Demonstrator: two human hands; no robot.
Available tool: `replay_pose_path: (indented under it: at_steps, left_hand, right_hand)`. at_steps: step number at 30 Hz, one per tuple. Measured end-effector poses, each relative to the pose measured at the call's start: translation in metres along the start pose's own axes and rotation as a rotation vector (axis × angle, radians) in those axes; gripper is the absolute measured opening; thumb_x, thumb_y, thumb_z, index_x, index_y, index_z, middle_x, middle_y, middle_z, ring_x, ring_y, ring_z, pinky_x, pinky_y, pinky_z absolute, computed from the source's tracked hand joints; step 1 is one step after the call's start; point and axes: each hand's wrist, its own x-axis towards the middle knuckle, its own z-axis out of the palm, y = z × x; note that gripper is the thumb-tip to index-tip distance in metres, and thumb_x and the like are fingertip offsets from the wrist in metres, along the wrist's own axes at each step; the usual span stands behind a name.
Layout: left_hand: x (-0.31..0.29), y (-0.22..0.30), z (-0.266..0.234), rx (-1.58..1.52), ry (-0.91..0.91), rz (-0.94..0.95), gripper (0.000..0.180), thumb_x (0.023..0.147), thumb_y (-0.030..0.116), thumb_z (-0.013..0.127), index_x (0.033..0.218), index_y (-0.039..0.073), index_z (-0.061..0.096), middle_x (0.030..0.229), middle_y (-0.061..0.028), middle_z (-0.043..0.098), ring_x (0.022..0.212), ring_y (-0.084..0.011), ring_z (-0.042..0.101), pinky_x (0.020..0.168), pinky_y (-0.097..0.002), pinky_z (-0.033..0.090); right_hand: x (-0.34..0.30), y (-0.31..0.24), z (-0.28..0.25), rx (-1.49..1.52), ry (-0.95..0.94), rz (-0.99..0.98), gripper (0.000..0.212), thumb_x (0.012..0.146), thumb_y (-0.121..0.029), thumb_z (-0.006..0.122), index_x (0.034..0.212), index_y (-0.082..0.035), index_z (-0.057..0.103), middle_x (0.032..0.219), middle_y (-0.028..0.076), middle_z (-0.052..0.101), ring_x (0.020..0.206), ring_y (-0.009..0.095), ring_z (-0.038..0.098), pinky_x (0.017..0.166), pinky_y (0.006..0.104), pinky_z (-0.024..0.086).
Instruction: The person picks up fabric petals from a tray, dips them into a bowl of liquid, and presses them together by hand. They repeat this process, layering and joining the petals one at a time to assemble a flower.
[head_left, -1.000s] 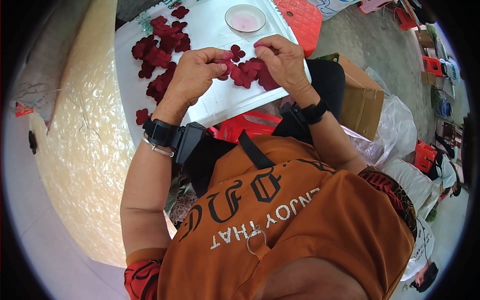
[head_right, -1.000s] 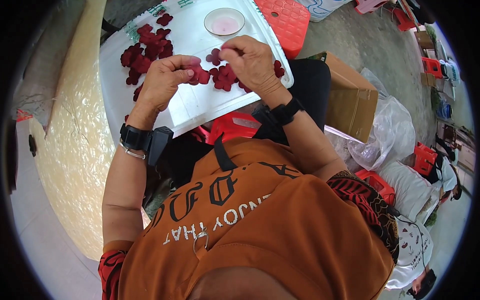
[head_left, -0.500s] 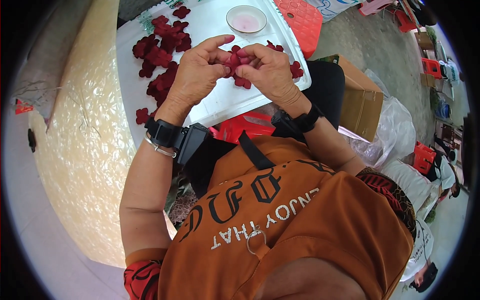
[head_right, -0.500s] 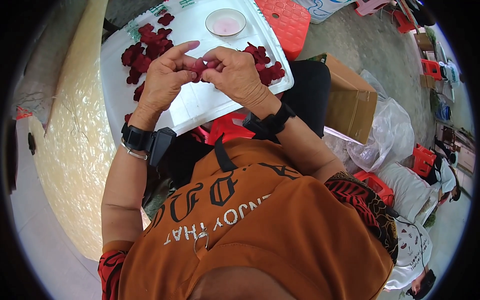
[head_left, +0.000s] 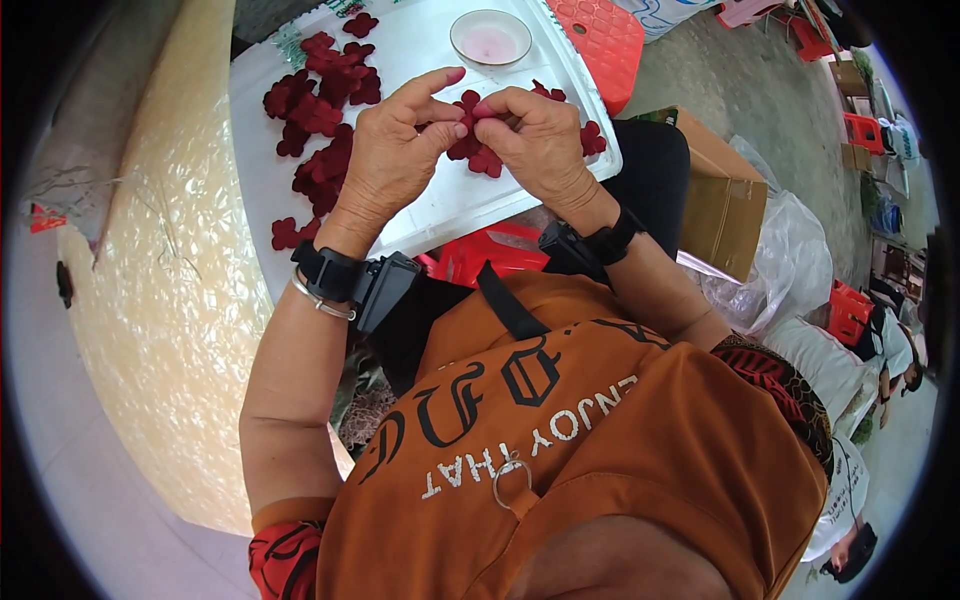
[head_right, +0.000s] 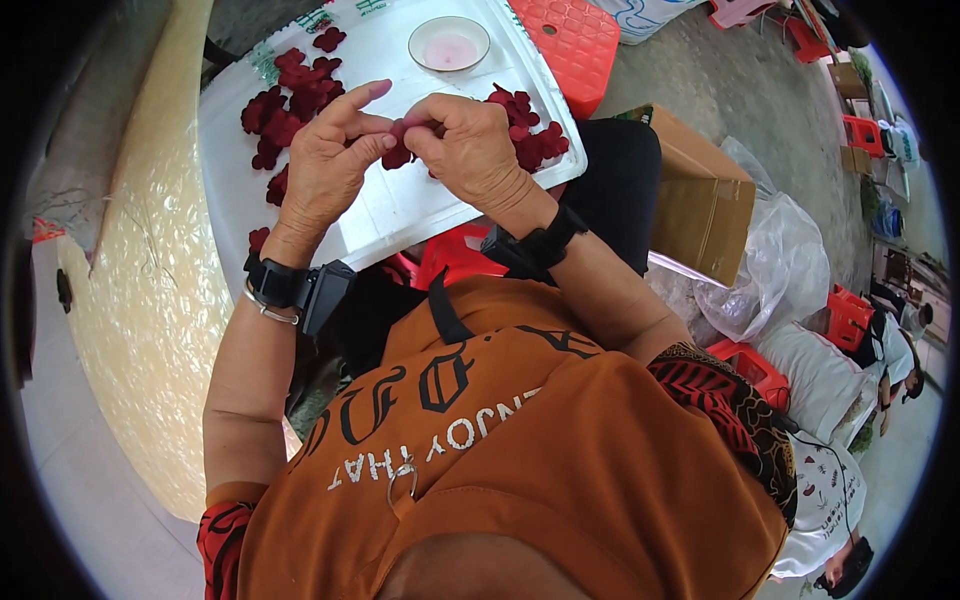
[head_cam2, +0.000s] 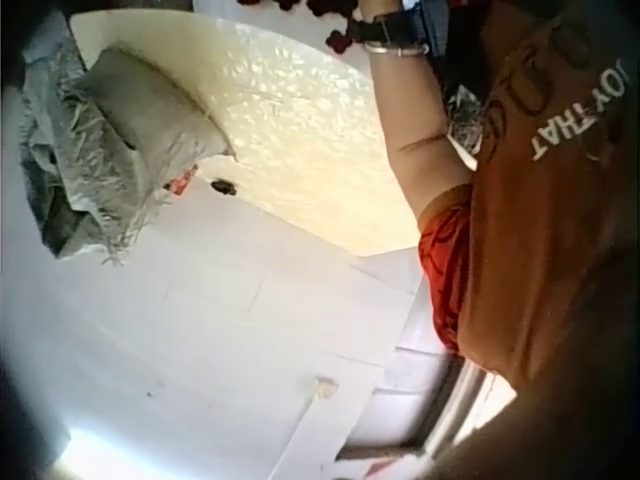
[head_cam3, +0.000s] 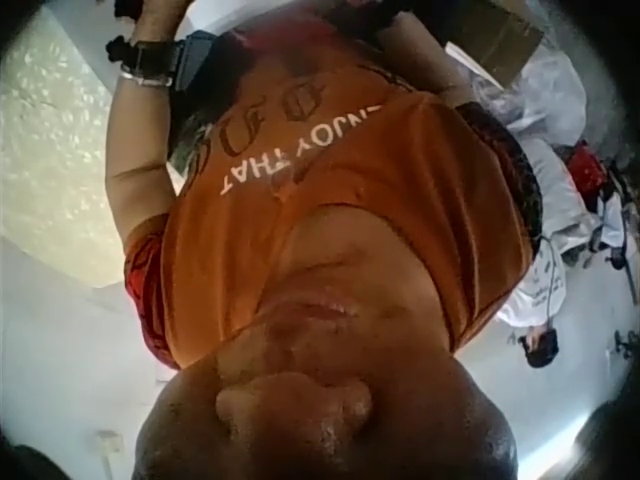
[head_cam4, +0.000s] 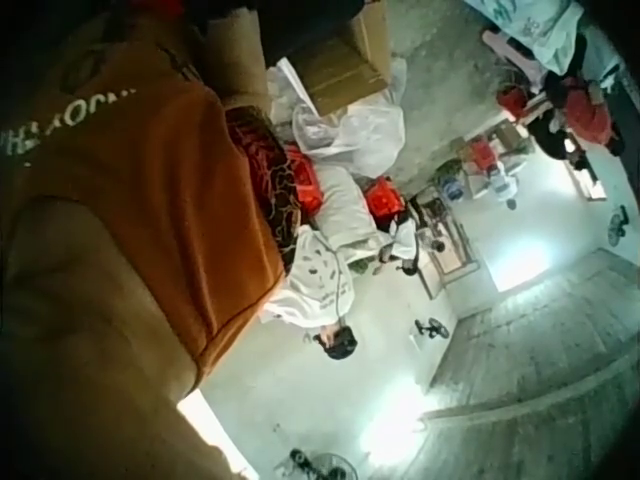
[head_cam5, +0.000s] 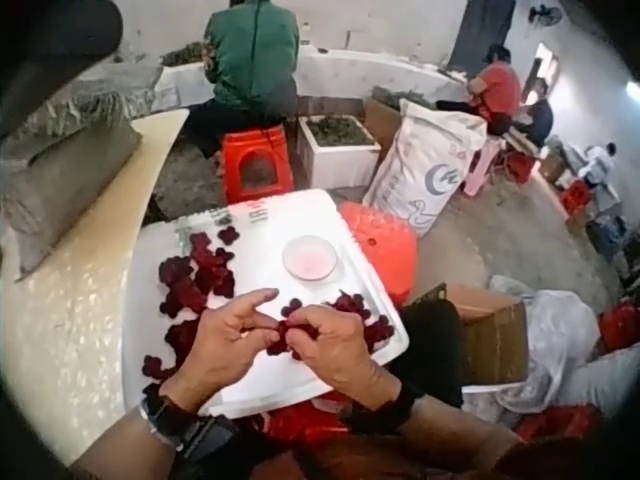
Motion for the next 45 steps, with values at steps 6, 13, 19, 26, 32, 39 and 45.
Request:
replay_pose_path:
  at_steps: [6, 13, 19, 26, 32, 39, 45]
  left_hand:
    - [-0.001, 0.001, -0.002, -0.017, 0.022, 0.043, 0.044, 0.072, 0.006, 0.069, 0.113, 0.006, 0.055, 0.083, -0.0064, 0.066, 0.074, -0.01, 0.061, 0.069, -0.023, 0.049]
    - [-0.002, 0.001, -0.001, 0.107, 0.04, 0.172, 0.043, 0.068, 0.007, 0.072, 0.109, 0.007, 0.057, 0.082, -0.0059, 0.066, 0.074, -0.0108, 0.062, 0.069, -0.023, 0.049]
    - [-0.002, 0.0, 0.004, 0.256, 0.109, 0.322, 0.044, 0.062, -0.004, 0.068, 0.104, 0.007, 0.059, 0.083, -0.0084, 0.065, 0.074, -0.0165, 0.064, 0.065, -0.0251, 0.054]
    - [-0.001, -0.001, 0.005, 0.375, 0.117, 0.417, 0.042, 0.061, -0.005, 0.068, 0.101, 0.007, 0.06, 0.084, -0.008, 0.064, 0.076, -0.0182, 0.064, 0.064, -0.0256, 0.054]
    - [-0.002, 0.002, 0.005, 0.18, 0.07, 0.253, 0.041, 0.063, -0.004, 0.068, 0.101, 0.007, 0.06, 0.084, -0.0091, 0.065, 0.075, -0.018, 0.065, 0.065, -0.0254, 0.053]
    - [-0.001, 0.0, 0.004, 0.261, 0.112, 0.341, 0.038, 0.063, -0.003, 0.068, 0.1, 0.006, 0.059, 0.083, -0.0089, 0.065, 0.073, -0.0185, 0.064, 0.063, -0.0259, 0.053]
    - [-0.002, 0.0, 0.008, 0.501, 0.138, 0.487, 0.038, 0.063, -0.002, 0.067, 0.099, 0.008, 0.058, 0.075, -0.0083, 0.062, 0.066, -0.0213, 0.06, 0.057, -0.0295, 0.05]
  right_hand:
    - [0.002, -0.004, -0.004, 0.103, -0.03, 0.127, 0.012, 0.072, -0.003, 0.063, 0.082, 0.003, 0.064, 0.069, 0.005, 0.064, 0.063, 0.007, 0.058, 0.057, 0.019, 0.048]
    - [0.006, -0.004, -0.001, 0.11, -0.018, 0.183, 0.014, 0.071, -0.005, 0.063, 0.081, 0.004, 0.065, 0.069, 0.006, 0.064, 0.061, 0.007, 0.058, 0.056, 0.0199, 0.048]
    - [0.008, -0.008, 0.003, 0.147, -0.019, 0.258, 0.014, 0.069, -0.004, 0.063, 0.08, 0.005, 0.065, 0.068, 0.007, 0.064, 0.058, 0.007, 0.058, 0.054, 0.0205, 0.048]
    - [0.01, -0.004, 0.007, 0.007, 0.01, 0.221, 0.015, 0.069, -0.005, 0.062, 0.079, 0.006, 0.064, 0.066, 0.008, 0.064, 0.056, 0.008, 0.057, 0.052, 0.021, 0.048]
    - [0.008, 0.004, 0.009, 0.194, 0.05, 0.229, 0.019, 0.066, -0.012, 0.061, 0.073, 0.005, 0.064, 0.057, 0.009, 0.061, 0.049, 0.01, 0.055, 0.051, 0.0231, 0.046]
    - [0.011, 0.003, 0.005, 0.135, -0.035, 0.216, 0.018, 0.066, -0.011, 0.061, 0.073, 0.006, 0.064, 0.059, 0.008, 0.061, 0.05, 0.009, 0.055, 0.049, 0.0216, 0.045]
    - [0.009, -0.001, 0.008, 0.523, -0.019, 0.443, 0.015, 0.077, -0.004, 0.056, 0.081, 0.009, 0.062, 0.072, 0.01, 0.062, 0.062, 0.012, 0.059, 0.057, 0.0234, 0.05]
